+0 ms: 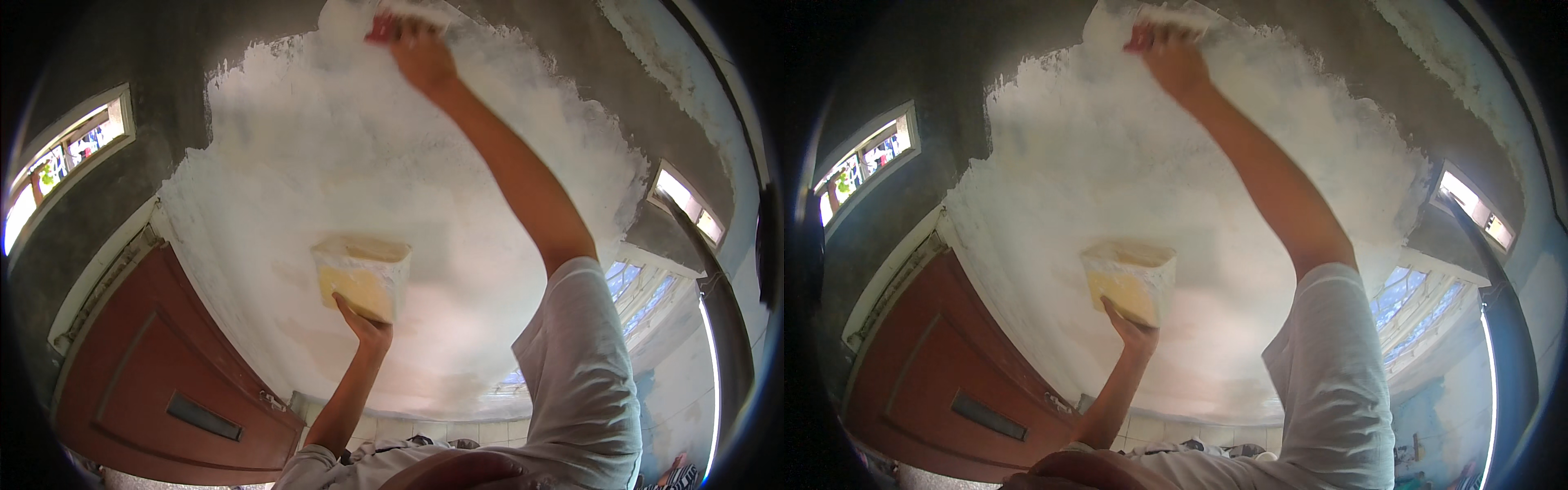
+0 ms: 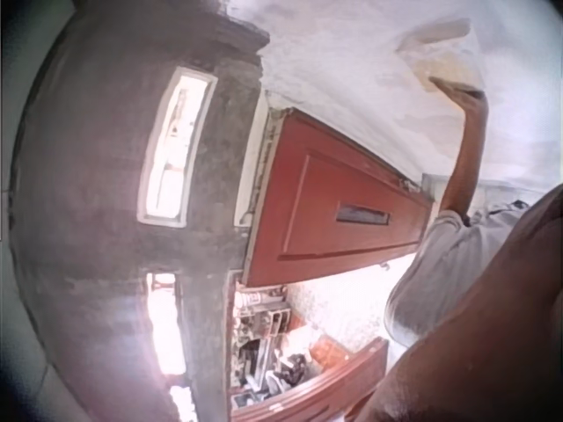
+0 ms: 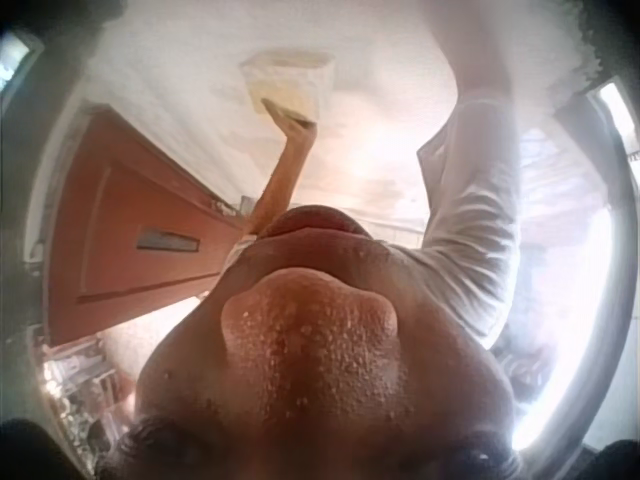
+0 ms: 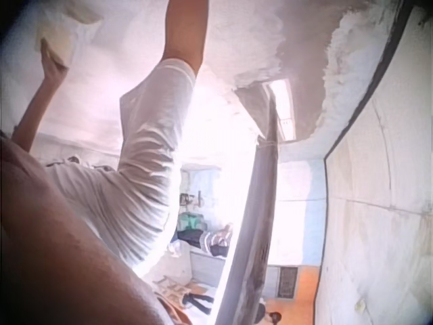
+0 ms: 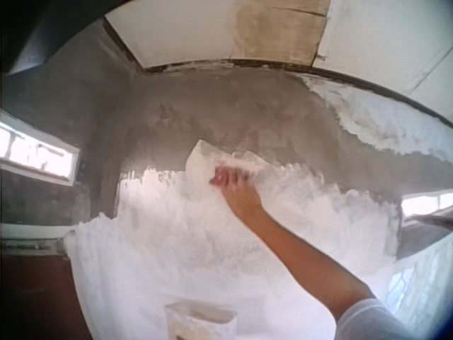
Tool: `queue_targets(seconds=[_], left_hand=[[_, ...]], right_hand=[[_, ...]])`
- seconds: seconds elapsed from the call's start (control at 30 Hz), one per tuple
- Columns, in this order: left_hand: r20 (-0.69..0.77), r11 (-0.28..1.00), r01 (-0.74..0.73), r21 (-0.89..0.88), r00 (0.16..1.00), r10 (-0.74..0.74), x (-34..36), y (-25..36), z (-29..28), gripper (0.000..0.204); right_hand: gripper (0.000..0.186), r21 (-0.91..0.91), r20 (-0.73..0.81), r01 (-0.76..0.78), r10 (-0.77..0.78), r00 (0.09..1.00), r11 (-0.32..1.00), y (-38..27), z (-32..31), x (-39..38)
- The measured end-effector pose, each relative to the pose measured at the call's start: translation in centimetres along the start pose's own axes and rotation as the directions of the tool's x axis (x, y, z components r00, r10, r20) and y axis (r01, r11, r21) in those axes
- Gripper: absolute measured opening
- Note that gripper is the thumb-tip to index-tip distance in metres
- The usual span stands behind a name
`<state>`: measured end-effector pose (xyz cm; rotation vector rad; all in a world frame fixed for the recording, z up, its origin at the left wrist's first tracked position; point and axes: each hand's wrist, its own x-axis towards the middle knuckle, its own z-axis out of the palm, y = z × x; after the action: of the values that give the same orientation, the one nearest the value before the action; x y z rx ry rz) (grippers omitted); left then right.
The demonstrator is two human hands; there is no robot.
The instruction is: The person applies plaster to an interior wall using a hand tool. The person repeatedly loads a red scraper with white plaster from a plastic container and spreads it onto the wall's surface.
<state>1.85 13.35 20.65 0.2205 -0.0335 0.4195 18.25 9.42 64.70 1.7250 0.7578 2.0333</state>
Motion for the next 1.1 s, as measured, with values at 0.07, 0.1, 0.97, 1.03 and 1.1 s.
queue_targets(seconds=[0.07, 0.1, 0.97, 1.03, 1.1], left_hand=[[0.075, 0.999, -0.049, 0.002, 0.996, 0.049, 0.1, -0.8, 0.0, 0.083], [0.044, 0.999, -0.034, 0.004, 0.998, 0.034, 0.2, -1.0, -0.1, 0.083], [0.084, 0.998, -0.052, -0.035, 0.995, 0.055, -1.5, 2.6, -1.0, 0.084], [0.068, 0.998, -0.053, -0.030, 0.996, 0.055, -1.6, 3.6, -1.1, 0.085], [0.068, 0.998, -0.062, -0.022, 0.996, 0.064, -1.5, 4.3, -1.0, 0.085]], right_hand=[[0.044, 0.091, -0.095, 0.137, -0.128, 0.987, 0.986, -4.1, -0.5, -4.4], [0.043, 0.233, 0.037, 0.188, -0.202, 0.979, 0.954, -6.5, -1.4, -6.7], [0.044, 0.646, 0.398, -0.030, -0.303, 0.866, 0.762, -15.0, -7.9, -16.7], [0.056, 0.702, 0.393, -0.072, -0.301, 0.869, 0.709, -12.6, -8.4, -14.0], [0.070, 0.648, 0.090, 0.023, -0.106, 0.990, 0.761, -8.6, -7.6, -8.7]])
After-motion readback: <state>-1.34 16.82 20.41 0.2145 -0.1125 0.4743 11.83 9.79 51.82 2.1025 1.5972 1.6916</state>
